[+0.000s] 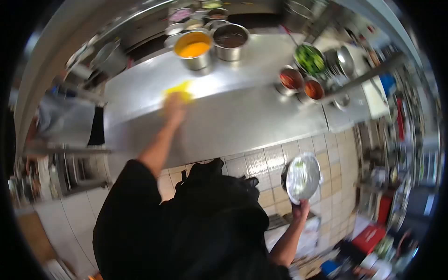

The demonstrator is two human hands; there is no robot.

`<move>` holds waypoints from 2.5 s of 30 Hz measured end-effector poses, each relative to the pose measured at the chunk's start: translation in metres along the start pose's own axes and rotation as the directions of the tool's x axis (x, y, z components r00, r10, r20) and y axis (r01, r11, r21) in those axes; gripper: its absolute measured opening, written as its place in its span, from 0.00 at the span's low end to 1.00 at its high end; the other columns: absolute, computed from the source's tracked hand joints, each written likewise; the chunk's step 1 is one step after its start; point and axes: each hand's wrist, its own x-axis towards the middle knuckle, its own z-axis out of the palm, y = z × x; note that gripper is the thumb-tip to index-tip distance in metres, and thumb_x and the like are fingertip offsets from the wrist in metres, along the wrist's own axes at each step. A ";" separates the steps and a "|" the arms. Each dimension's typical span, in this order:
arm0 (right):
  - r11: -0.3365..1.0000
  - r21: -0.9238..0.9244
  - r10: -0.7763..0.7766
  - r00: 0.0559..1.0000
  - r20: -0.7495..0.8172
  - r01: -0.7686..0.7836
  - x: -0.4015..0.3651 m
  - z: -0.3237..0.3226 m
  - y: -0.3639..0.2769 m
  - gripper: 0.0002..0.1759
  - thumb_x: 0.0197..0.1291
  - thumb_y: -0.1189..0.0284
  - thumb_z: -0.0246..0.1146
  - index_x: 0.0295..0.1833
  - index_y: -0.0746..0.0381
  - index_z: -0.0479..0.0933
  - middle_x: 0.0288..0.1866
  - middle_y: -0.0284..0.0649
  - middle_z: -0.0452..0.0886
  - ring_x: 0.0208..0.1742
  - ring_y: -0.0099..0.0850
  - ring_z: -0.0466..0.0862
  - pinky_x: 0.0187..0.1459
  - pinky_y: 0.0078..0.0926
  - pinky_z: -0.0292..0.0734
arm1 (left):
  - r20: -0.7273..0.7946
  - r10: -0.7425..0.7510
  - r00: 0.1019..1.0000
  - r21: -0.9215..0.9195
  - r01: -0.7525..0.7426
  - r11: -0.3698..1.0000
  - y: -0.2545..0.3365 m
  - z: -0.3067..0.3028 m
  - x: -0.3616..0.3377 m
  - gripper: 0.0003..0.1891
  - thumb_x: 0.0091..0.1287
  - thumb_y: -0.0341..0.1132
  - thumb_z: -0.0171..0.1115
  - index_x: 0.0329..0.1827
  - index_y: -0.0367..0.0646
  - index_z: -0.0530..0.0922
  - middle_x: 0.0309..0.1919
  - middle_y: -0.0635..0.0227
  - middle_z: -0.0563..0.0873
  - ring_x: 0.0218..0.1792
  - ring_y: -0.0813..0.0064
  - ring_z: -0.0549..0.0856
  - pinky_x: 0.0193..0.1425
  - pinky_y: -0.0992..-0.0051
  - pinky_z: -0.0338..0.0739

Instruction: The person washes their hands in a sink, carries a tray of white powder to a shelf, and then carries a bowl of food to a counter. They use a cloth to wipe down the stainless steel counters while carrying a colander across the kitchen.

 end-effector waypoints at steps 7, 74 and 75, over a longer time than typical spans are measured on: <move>0.993 0.083 -0.078 0.990 -0.119 0.088 -0.012 0.051 0.057 0.26 0.48 0.82 0.47 0.58 0.69 0.63 0.55 0.53 0.72 0.55 0.52 0.74 0.56 0.62 0.71 | 0.313 -0.211 0.926 0.609 -0.025 0.792 -0.366 -0.048 -0.118 0.23 0.68 0.49 0.47 0.58 0.44 0.73 0.47 0.61 0.81 0.49 0.60 0.80 0.53 0.62 0.74; 0.549 0.602 -0.135 0.772 -0.621 0.580 0.168 -0.510 -0.616 0.25 0.45 0.82 0.50 0.54 0.70 0.67 0.50 0.54 0.75 0.48 0.52 0.79 0.48 0.60 0.77 | 0.385 0.754 0.533 -0.355 -0.668 0.654 1.206 0.027 0.078 0.26 0.58 0.38 0.65 0.59 0.39 0.72 0.65 0.47 0.66 0.68 0.52 0.64 0.68 0.42 0.51; 0.537 0.594 -0.155 0.763 -0.628 0.599 0.175 -0.522 -0.633 0.26 0.45 0.82 0.50 0.55 0.70 0.66 0.51 0.54 0.75 0.48 0.52 0.79 0.48 0.60 0.77 | 0.371 0.784 0.498 -0.428 -0.657 0.620 1.244 0.020 0.059 0.25 0.57 0.37 0.65 0.57 0.38 0.74 0.64 0.47 0.67 0.67 0.51 0.65 0.69 0.45 0.53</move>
